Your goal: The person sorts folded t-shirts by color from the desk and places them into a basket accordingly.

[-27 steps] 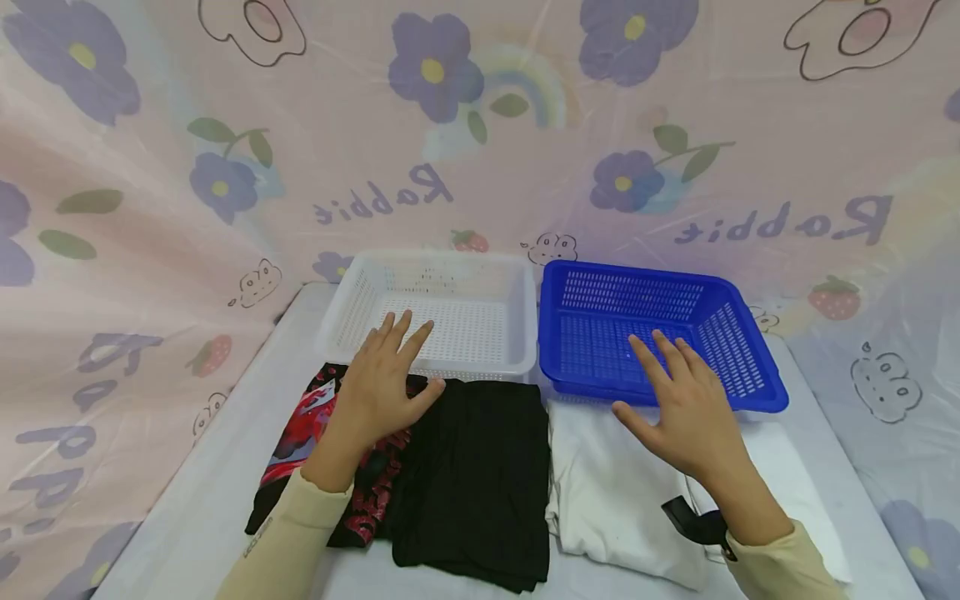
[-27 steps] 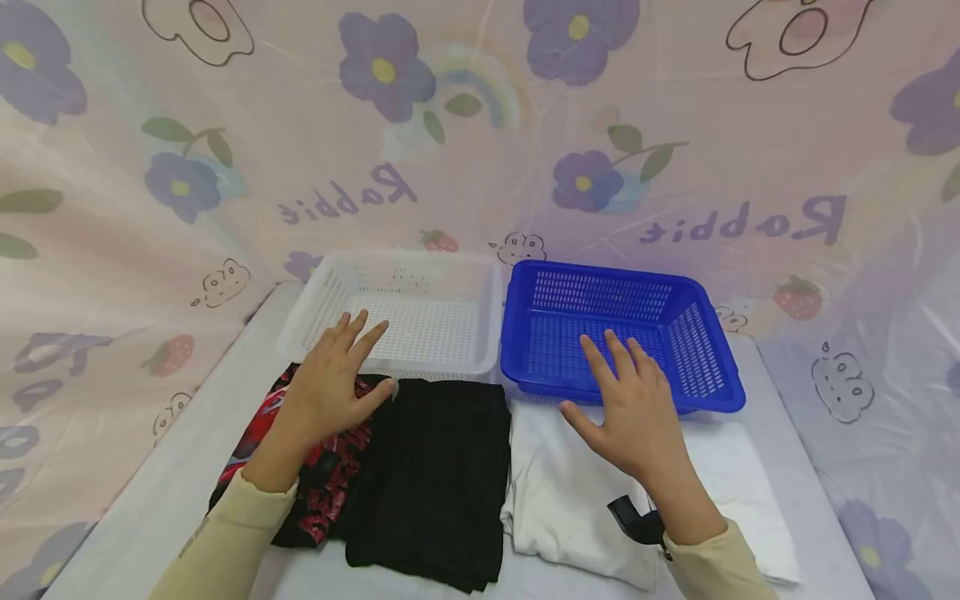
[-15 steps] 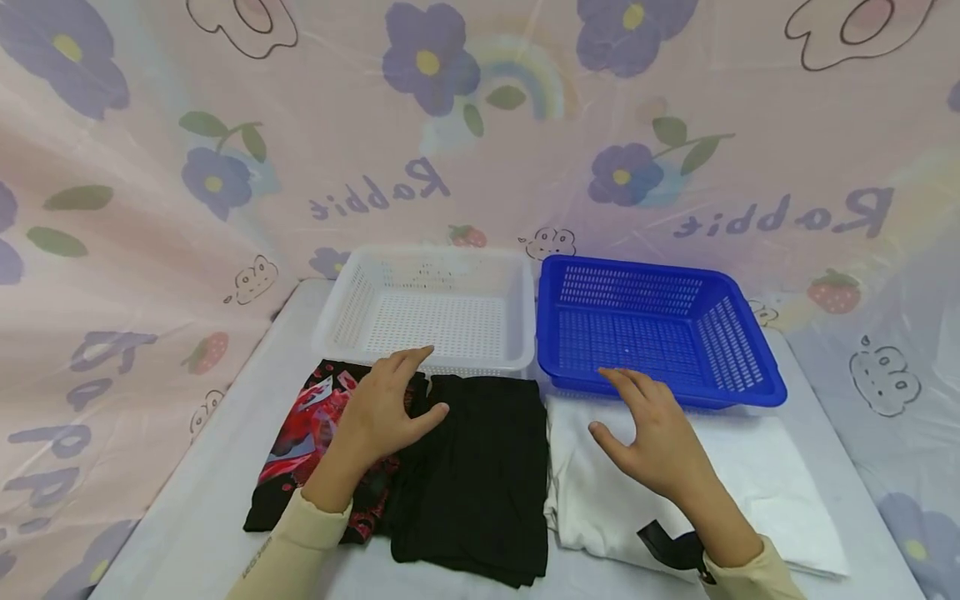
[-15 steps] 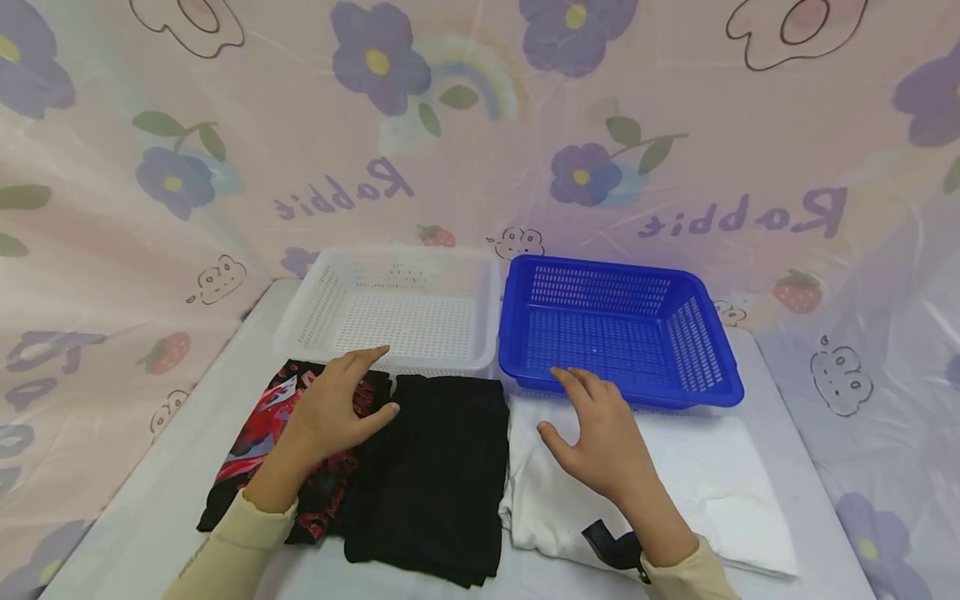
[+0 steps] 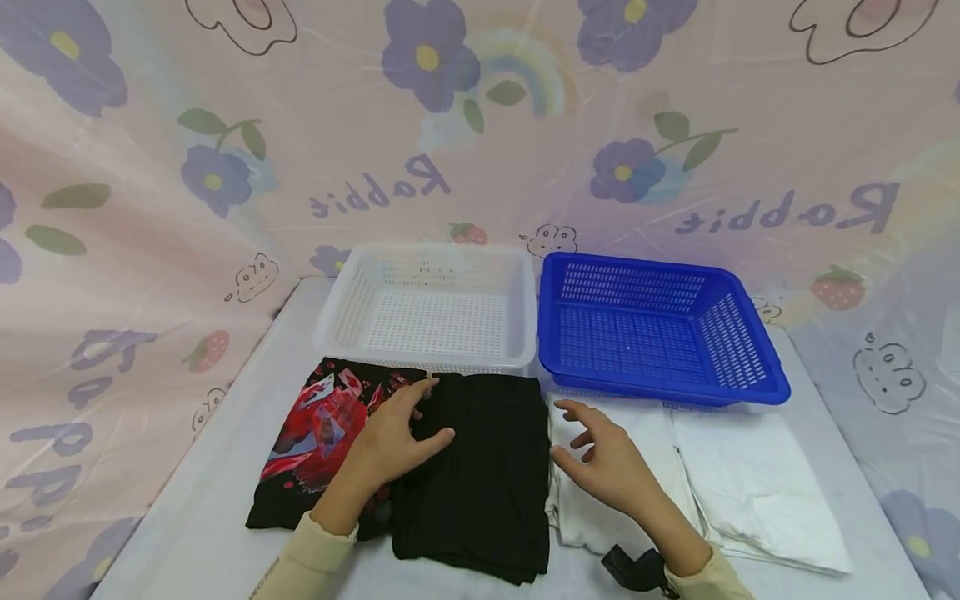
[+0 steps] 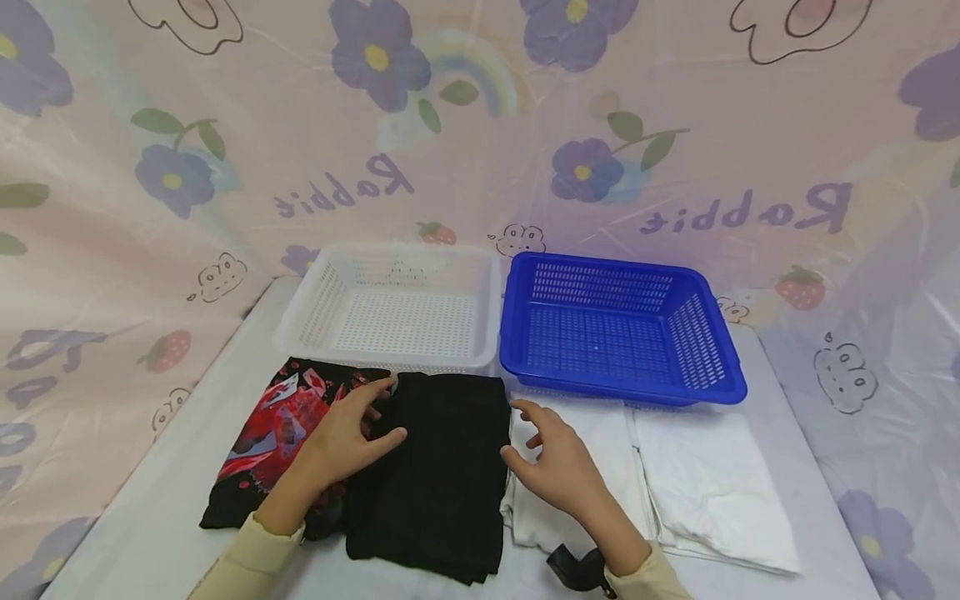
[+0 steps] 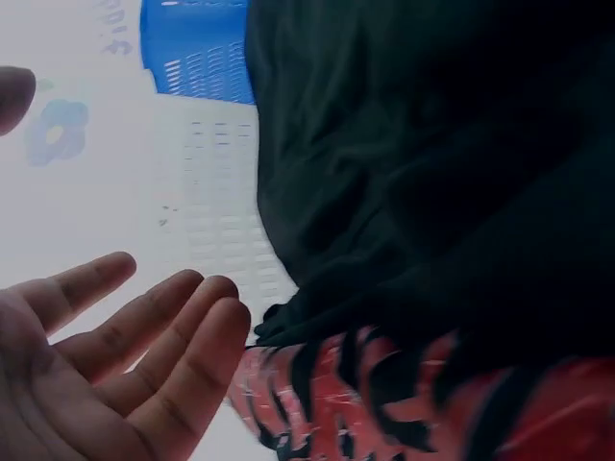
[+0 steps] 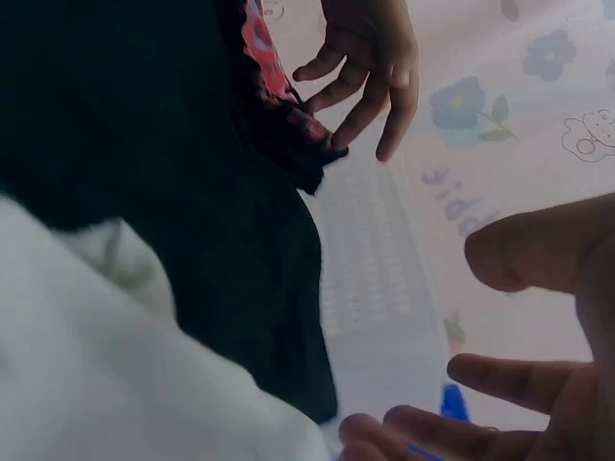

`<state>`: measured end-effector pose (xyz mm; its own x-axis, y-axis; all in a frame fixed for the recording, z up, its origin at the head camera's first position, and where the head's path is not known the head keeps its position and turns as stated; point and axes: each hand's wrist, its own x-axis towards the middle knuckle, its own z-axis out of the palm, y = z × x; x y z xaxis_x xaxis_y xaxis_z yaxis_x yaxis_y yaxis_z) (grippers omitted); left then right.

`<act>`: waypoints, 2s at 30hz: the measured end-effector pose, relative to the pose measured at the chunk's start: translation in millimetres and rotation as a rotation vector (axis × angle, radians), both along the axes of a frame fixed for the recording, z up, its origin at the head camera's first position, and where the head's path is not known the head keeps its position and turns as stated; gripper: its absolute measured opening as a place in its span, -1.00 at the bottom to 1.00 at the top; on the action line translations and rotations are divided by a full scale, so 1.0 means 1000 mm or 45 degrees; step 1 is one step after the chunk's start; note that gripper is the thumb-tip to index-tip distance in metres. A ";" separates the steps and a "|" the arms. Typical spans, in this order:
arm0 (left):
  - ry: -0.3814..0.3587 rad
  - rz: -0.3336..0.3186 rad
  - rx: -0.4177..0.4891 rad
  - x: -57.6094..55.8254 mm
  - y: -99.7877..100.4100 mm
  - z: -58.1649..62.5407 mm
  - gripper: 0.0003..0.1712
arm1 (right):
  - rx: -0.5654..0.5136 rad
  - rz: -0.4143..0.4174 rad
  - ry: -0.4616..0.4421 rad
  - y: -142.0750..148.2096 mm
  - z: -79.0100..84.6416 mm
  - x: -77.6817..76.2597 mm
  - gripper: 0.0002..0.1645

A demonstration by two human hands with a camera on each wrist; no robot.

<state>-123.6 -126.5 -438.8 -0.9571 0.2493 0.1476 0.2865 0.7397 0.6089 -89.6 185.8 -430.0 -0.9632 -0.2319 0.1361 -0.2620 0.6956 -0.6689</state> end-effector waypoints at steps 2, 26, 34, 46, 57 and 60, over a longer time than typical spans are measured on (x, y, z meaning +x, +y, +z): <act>-0.028 0.012 0.018 0.001 0.001 -0.004 -0.15 | -0.024 0.009 -0.067 -0.005 -0.004 0.000 -0.27; -0.310 0.128 -0.058 0.000 0.007 -0.023 0.05 | 0.255 -0.097 -0.135 -0.041 -0.028 -0.008 -0.28; -0.298 0.154 -0.155 0.001 0.014 -0.027 0.13 | 0.271 -0.085 -0.167 -0.042 -0.030 -0.011 -0.23; -0.249 -0.024 -0.169 0.000 0.017 -0.036 0.15 | 0.181 -0.064 -0.144 -0.043 -0.041 -0.014 -0.20; -0.303 -0.028 -0.039 0.000 0.021 -0.036 0.15 | -0.036 0.002 -0.276 -0.046 -0.044 -0.011 -0.12; -0.324 -0.024 -0.027 0.000 0.023 -0.036 0.15 | -0.041 0.012 -0.261 -0.048 -0.044 -0.009 -0.10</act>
